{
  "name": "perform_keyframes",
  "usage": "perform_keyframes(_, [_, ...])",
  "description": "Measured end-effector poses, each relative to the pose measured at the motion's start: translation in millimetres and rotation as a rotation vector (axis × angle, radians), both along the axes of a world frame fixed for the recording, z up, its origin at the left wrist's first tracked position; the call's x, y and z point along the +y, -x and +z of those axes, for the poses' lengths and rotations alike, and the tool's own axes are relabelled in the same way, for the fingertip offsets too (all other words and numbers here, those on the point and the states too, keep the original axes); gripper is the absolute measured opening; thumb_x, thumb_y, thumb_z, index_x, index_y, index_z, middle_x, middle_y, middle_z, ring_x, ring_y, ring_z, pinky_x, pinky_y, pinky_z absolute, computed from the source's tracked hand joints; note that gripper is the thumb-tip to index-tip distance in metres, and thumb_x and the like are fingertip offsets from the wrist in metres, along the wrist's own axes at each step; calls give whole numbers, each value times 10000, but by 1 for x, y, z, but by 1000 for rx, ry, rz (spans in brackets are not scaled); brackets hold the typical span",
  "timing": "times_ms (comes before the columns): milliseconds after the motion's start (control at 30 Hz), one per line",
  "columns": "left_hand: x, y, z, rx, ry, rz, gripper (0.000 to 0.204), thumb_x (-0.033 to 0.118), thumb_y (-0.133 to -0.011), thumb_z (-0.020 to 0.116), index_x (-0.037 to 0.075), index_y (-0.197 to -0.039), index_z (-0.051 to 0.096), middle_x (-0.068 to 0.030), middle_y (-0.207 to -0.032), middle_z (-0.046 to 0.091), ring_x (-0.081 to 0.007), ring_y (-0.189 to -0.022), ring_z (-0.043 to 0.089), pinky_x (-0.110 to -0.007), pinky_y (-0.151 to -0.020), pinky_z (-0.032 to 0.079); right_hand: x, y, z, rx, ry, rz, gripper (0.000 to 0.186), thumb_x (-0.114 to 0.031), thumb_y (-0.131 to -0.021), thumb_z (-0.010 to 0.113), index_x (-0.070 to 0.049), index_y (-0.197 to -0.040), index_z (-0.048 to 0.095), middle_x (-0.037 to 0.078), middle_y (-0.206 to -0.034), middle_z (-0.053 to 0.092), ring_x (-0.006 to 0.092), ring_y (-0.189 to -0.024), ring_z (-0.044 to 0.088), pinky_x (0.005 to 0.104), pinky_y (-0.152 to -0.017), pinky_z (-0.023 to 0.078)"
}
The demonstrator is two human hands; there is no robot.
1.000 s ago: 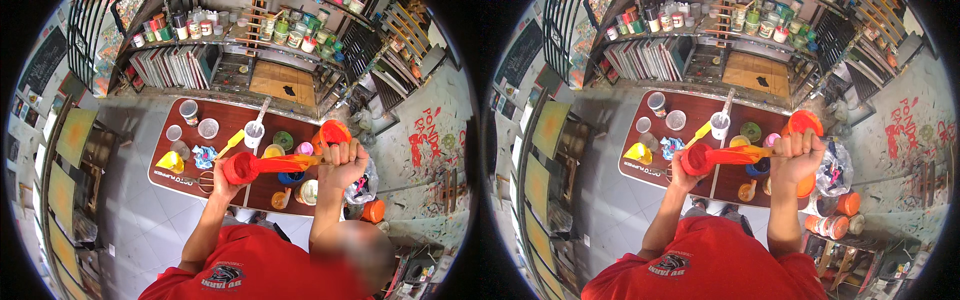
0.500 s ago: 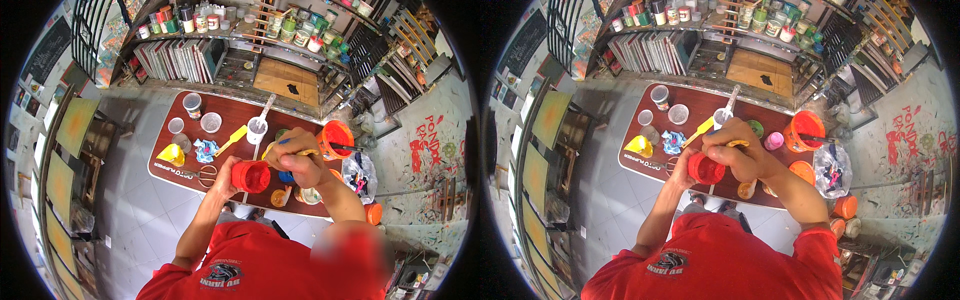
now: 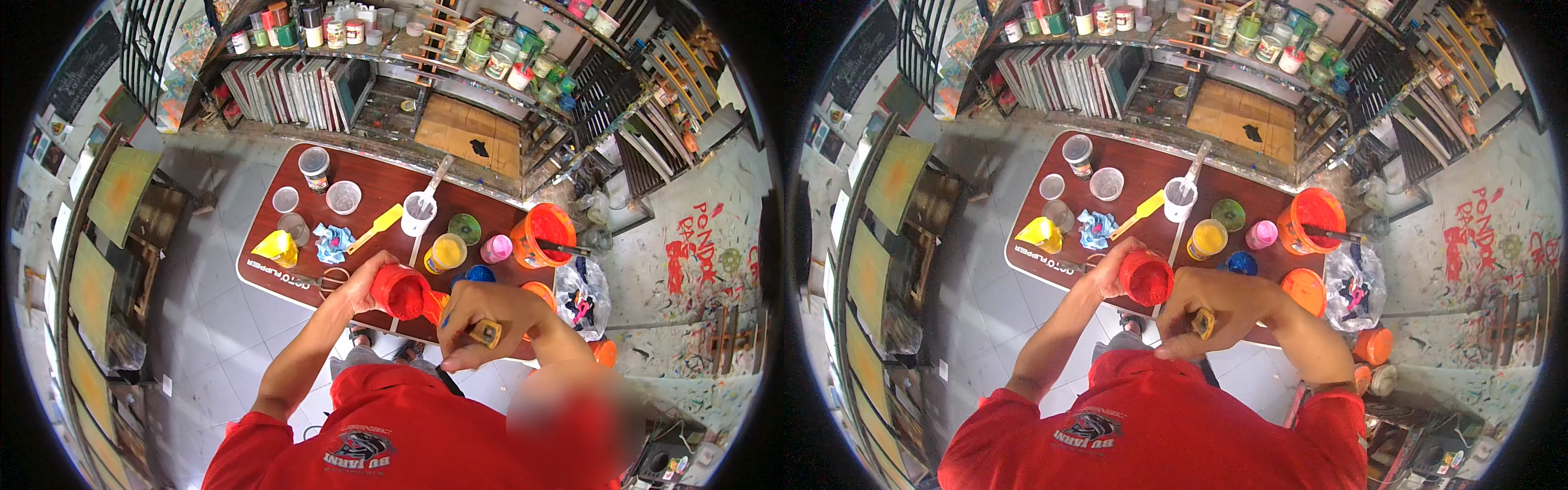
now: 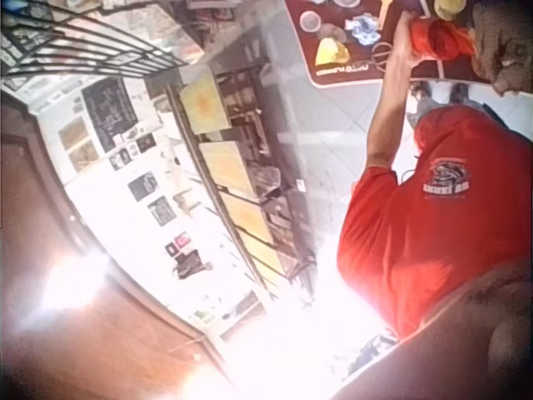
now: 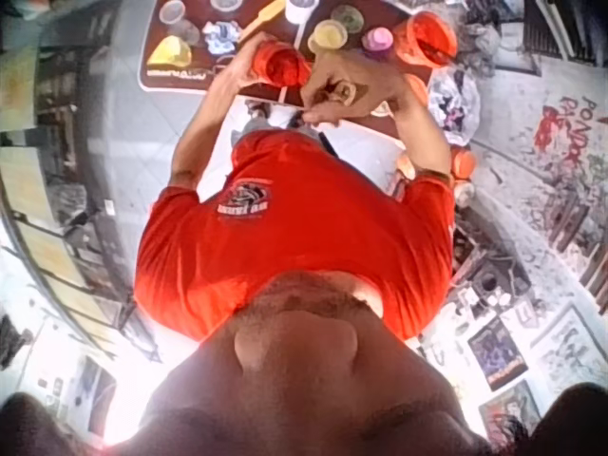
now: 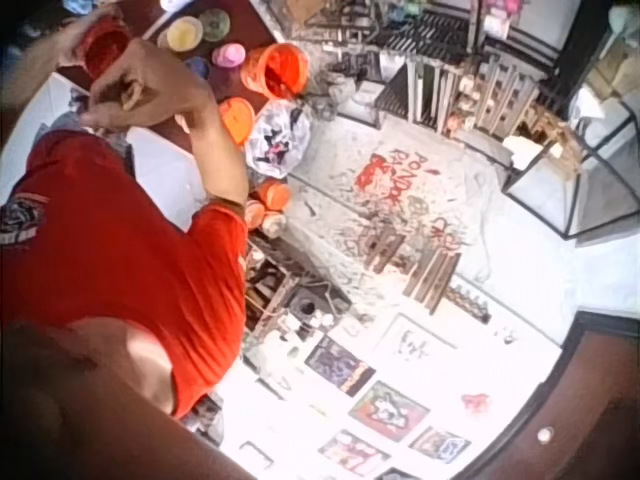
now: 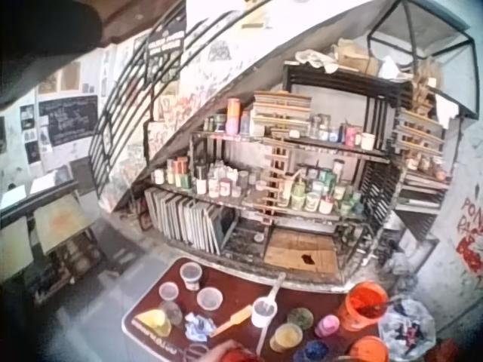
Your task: The person mixes red ink in a container using a wooden spatula and then wipes a yellow scraper with a cloth.
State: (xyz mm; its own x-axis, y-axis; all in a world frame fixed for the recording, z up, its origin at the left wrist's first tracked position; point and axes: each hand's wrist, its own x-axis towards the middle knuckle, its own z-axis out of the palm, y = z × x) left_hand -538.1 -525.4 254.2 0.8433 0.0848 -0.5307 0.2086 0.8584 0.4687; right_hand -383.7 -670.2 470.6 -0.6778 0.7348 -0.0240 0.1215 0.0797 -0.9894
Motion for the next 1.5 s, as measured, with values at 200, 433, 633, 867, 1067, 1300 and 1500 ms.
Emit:
perform_keyframes(200, [-5, -6, 3, 19, 131, -43, 460, 428, -896, 452, 48, -1111, 596, -131, -1030, 669, -266, -870, 688, -488, -750, 600, -19, 12, -57, 387, 111, -638, 454, -301, -980, 587, -57, -624, 445, -14, -576, 445, 94, -544, 405, 259, -522, 316])
perform_keyframes(433, [-21, -7, -27, -15, 241, 90, 528, 471, -908, 427, 47, -1181, 585, -154, -1117, 658, -312, -991, 668, -541, -839, 558, -4, 34, -77, 986, 282, -1244, 580, -542, -1015, 383, -130, -607, 373, -19, -537, 267, 114, -506, 261, 283, -519, 238])
perform_keyframes(633, [-32, -6, -9, 0, 219, 41, 518, 485, -905, 404, 97, -1195, 587, -113, -1104, 664, -274, -959, 676, -482, -721, 599, 14, 41, -57, 1233, 175, -1472, 490, -507, -1005, 450, -150, -684, 355, -18, -649, 343, 125, -576, 300, 283, -554, 267])
perform_keyframes(867, [-25, -1, 2, -237, 107, -156, 573, 549, -957, 401, 98, -1282, 538, -123, -1156, 645, -263, -973, 676, -459, -707, 608, 17, 33, -21, 536, 18, -491, 172, -33, -865, 685, -67, -835, 519, 108, -1025, 618, 156, -892, 614, 309, -761, 491])
perform_keyframes(1067, [-37, 11, -1, -256, 80, -236, 591, 550, -950, 434, 80, -1299, 514, -127, -1172, 638, -249, -976, 678, -445, -703, 612, 42, 36, -3, -79, 134, 20, 379, -275, -962, 616, 16, -719, 608, 72, -585, 617, 121, -551, 601, 279, -537, 434])
perform_keyframes(1300, [-30, 13, -4, -90, 55, -52, 619, 550, -942, 473, 59, -1319, 487, -132, -1190, 629, -233, -979, 681, -429, -699, 617, 34, 23, -37, 53, -237, -469, 361, -288, -981, 577, 1, -788, 674, 68, -564, 532, 165, -490, 450, 297, -518, 381])
perform_keyframes(1500, [-29, 11, -5, -21, 93, 192, 542, 540, -903, 496, 112, -1228, 565, -94, -1100, 673, -227, -907, 701, -388, -579, 612, 21, 18, -79, 29, -334, -892, 481, -303, -1037, 439, -30, -641, 461, 21, -561, 435, 128, -520, 389, 309, -512, 319])
